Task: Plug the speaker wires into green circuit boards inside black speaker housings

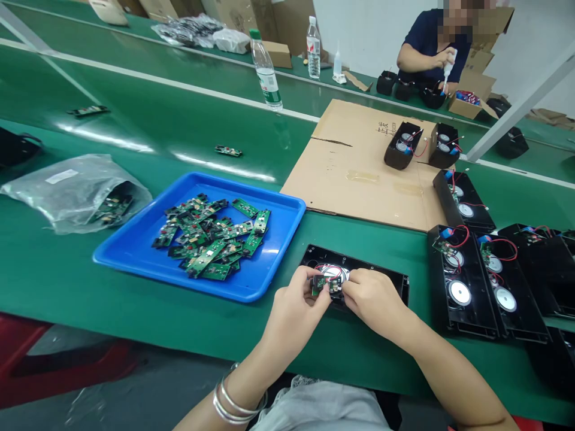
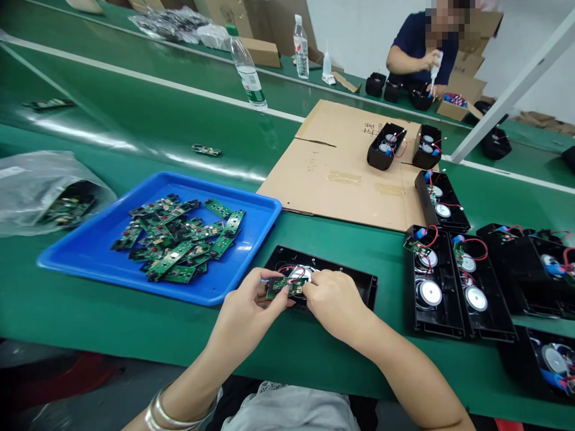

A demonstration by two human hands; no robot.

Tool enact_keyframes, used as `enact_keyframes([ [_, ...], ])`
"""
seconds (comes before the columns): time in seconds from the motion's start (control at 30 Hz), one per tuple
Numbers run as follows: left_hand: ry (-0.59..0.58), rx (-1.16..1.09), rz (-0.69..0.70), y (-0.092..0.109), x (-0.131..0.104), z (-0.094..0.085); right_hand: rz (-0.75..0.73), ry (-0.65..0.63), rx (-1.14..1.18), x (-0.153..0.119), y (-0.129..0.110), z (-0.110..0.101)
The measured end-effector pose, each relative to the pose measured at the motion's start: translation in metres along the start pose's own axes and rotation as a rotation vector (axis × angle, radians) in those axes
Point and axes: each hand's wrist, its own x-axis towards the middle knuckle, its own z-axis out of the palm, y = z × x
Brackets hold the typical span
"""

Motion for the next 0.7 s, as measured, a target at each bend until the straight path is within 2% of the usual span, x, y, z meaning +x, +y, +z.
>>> enact_keyframes([
  [0.2,-0.089,-0.155,-0.071,0.003,0.000,0.002,-0.131,0.017,-0.063,-0.001,-0.001,0.004],
  [0.33,-0.137,-0.078,-0.003,0.000,-0.002,0.003,-0.163,0.017,-0.100,-0.003,-0.005,0.002],
  [0.43,-0.207,-0.083,0.056,-0.001,-0.001,-0.001,-0.075,-0.011,-0.055,-0.004,-0.004,0.001],
  [0.6,-0.316,-0.083,0.181,0.000,0.005,-0.015,0.205,-0.046,0.196,-0.002,0.002,-0.006],
  [0.7,-0.398,-0.080,0.236,0.000,0.008,-0.020,0.182,-0.127,0.318,0.001,0.006,-0.013],
])
